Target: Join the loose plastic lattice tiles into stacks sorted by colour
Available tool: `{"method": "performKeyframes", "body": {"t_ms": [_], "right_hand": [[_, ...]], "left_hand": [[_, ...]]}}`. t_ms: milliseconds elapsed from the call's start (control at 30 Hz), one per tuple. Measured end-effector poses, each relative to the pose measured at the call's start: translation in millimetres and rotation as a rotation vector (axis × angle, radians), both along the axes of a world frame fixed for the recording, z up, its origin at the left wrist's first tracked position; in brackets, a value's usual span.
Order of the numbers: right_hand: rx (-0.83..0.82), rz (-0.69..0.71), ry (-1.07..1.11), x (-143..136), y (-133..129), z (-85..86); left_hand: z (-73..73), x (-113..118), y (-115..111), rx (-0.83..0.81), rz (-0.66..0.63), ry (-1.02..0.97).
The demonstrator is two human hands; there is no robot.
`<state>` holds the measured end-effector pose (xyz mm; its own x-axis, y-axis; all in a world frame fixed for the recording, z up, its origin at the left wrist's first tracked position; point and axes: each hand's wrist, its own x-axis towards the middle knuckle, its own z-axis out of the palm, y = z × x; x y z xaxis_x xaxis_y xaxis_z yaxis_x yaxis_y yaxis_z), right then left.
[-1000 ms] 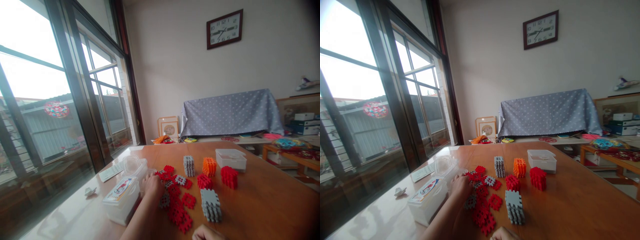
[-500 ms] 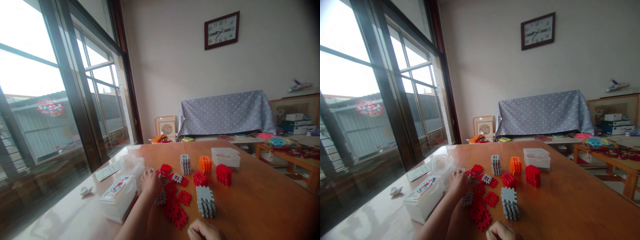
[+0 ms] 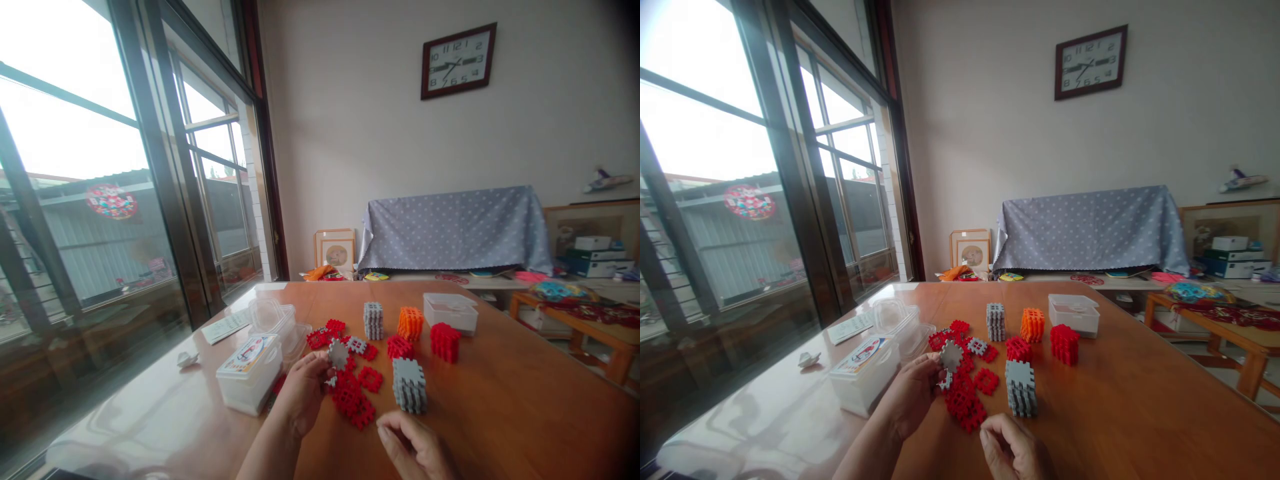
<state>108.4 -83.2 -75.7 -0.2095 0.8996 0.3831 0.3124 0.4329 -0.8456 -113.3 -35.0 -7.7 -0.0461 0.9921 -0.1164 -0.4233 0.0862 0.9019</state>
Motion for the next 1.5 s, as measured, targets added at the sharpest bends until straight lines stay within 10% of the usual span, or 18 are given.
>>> {"method": "performKeyframes", "body": {"t_ms": [467, 900, 1267, 1500], "right_hand": [[0.047, -0.141, 0.12, 16, -11, -8.7], [0.106, -0.289, -0.023, 95, 34, 49.4], [0.123, -0.045, -0.108, 94, 77, 52.1], [-0.196, -0.066, 0.4, 84, 62, 41.0]], "left_hand": [[-24.3, 73, -69, -0.186, -0.238, -0.375], [-14.2, 104, -49, 0.046, -0.134, -0.055], [-6.8, 123, -43, 0.072, -0.289, -0.168], [-3.6, 122, -42, 0.052, -0.23, -0.154]]}}
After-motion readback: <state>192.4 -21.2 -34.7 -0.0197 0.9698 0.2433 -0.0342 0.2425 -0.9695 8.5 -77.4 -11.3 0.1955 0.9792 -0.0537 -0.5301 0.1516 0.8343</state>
